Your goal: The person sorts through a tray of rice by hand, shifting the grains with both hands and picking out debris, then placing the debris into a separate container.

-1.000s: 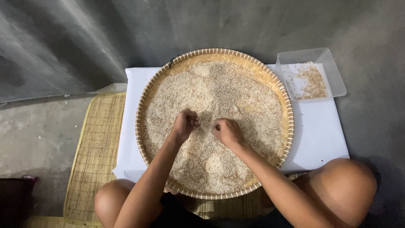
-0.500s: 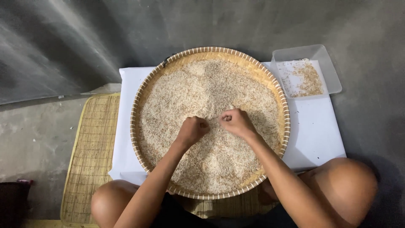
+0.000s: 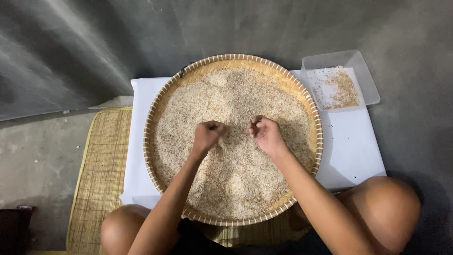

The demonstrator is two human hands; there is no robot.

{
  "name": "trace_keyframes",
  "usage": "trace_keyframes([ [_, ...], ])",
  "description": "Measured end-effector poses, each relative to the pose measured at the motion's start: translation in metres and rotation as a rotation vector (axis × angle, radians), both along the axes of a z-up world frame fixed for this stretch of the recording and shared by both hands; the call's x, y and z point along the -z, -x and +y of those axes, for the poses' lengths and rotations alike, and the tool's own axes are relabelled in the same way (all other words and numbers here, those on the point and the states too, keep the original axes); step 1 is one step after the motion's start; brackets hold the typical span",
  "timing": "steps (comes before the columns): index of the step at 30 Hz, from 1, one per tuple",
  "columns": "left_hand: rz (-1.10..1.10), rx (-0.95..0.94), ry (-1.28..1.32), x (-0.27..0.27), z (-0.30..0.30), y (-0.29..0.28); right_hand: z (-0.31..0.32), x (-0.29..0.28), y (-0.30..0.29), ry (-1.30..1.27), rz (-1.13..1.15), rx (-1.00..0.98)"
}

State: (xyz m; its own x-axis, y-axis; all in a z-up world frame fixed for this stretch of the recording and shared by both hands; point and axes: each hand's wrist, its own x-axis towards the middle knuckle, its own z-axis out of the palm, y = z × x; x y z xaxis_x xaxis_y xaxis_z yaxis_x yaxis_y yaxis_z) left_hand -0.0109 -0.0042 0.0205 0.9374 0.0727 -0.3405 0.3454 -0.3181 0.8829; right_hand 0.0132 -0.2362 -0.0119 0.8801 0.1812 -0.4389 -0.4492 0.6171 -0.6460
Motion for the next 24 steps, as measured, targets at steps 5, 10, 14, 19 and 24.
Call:
trace_keyframes([
  [5,-0.349,0.218,-0.421,0.041,-0.013,-0.007,0.014,-0.033,0.014,0.264,-0.086,-0.002],
  [10,-0.360,0.178,-0.404,0.018,-0.013,-0.008,0.034,-0.056,0.029,0.874,-0.372,-0.089],
  [14,0.078,-0.197,0.363,0.018,0.010,-0.027,0.050,-0.046,0.028,1.372,-0.536,-0.375],
  [19,0.158,-0.287,0.617,-0.024,0.024,-0.011,0.052,-0.020,0.021,1.293,-0.472,-0.312],
  [24,-0.151,0.049,-0.261,0.020,0.018,-0.015,0.027,0.019,-0.015,0.122,-0.014,-0.135],
])
